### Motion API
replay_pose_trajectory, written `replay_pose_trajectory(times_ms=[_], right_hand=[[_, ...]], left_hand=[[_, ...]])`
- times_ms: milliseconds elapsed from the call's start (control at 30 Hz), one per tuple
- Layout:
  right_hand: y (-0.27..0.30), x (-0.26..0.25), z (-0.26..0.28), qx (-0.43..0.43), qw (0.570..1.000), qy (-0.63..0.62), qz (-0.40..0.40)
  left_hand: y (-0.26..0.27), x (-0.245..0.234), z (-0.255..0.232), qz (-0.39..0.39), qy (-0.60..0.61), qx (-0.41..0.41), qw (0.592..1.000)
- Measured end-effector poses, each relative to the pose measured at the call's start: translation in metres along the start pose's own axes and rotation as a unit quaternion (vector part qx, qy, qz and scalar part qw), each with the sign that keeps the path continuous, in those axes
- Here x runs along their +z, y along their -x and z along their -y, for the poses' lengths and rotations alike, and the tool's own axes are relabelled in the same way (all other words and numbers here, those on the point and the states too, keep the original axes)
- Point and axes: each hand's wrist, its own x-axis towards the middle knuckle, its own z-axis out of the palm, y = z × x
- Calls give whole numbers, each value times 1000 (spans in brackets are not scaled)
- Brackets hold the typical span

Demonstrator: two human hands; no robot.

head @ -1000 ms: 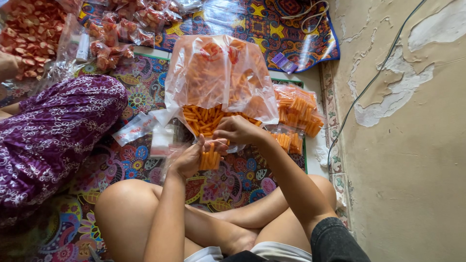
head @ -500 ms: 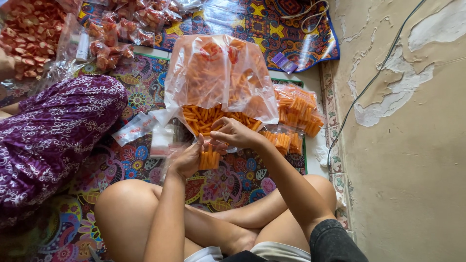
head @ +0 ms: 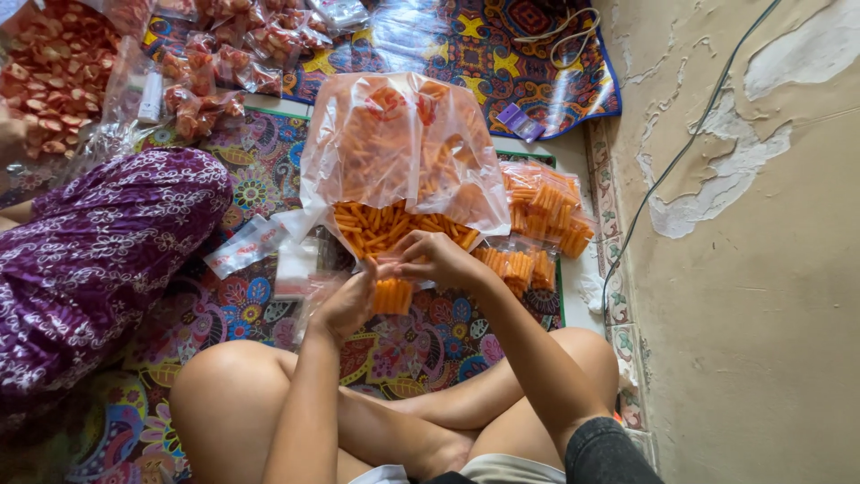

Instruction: Packaging orange snack sticks into small plastic bags

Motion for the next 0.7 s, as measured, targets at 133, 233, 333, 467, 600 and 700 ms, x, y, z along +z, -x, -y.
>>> replay_pose_trajectory(times_ms=[133, 233, 333, 467, 600, 700], right_hand=[[11, 13, -13, 53, 995, 6, -80], [21, 19, -21, 99, 981, -67, -155], [34, 25, -13, 126, 950, -215, -189], [45, 30, -13, 112, 941, -242, -210], [52, 41, -36, 99, 947, -216, -214], [54, 44, -18, 90, 939, -255, -210]], left_hand=[[-10, 7, 14, 17, 47, 82, 995], [-6, 19, 4, 14, 79, 108, 991], [-2, 27, 5, -8, 68, 118, 991], [7, 45, 0, -79, 17, 122, 989], [8, 57, -2, -134, -51, 138, 980], [1, 53, 7, -146, -89, 136, 976]])
